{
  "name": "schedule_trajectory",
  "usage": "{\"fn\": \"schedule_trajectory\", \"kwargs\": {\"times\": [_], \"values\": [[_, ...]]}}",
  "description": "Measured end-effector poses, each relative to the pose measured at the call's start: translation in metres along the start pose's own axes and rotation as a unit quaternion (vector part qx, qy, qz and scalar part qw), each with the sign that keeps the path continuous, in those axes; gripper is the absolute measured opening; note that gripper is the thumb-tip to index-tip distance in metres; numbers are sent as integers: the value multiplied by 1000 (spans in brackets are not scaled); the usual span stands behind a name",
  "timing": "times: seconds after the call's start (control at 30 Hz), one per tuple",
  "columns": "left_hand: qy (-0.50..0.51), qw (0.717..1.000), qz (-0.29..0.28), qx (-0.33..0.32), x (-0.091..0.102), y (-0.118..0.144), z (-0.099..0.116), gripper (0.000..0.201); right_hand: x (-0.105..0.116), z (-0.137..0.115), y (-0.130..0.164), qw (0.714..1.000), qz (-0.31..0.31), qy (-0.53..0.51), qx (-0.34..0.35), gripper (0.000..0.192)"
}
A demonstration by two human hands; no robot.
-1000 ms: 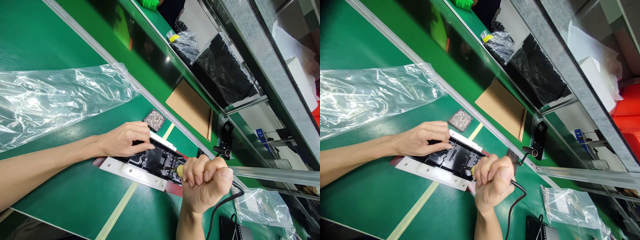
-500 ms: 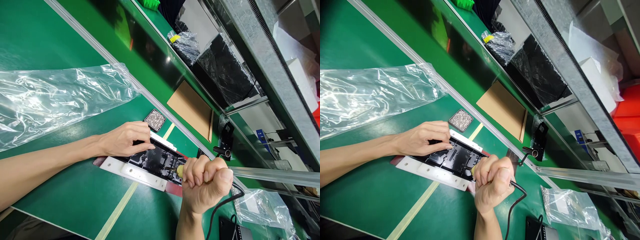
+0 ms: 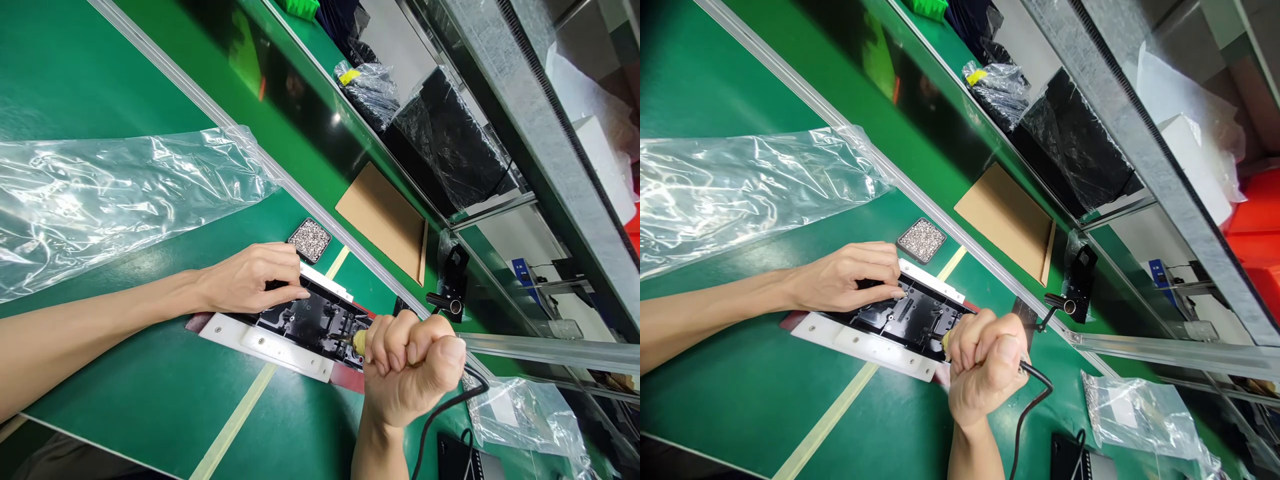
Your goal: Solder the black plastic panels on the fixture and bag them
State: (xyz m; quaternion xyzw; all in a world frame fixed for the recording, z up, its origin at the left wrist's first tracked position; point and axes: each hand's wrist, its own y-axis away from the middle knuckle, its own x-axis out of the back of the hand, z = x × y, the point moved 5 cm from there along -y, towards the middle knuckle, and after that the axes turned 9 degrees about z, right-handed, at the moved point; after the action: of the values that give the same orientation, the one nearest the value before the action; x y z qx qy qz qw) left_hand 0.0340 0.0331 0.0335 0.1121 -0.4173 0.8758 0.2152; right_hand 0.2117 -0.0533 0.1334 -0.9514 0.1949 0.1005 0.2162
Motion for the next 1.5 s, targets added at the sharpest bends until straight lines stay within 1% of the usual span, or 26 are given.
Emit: {"fn": "schedule_trajectory", "kwargs": {"times": [0.13, 0.57, 0.93, 1.27, 1.5], "values": [[-1, 1000, 2, 0, 0, 0, 0, 20, 0, -1, 0, 1000, 2, -1, 2, 50], [2, 1000, -2, 1, 1, 0, 0, 27, -2, 0, 0, 1000, 3, -8, 11, 48], [2, 1000, 1, 1, 0, 0, 0, 22, -2, 0, 0, 1000, 4, 1, 10, 49], [1, 1000, -2, -4, 0, 0, 1, 24, -1, 1, 1, 1000, 5, 6, 15, 47], [0, 1000, -3, -10, 1, -1, 1, 22, -2, 0, 2, 1000, 9, -14, 8, 46]]}}
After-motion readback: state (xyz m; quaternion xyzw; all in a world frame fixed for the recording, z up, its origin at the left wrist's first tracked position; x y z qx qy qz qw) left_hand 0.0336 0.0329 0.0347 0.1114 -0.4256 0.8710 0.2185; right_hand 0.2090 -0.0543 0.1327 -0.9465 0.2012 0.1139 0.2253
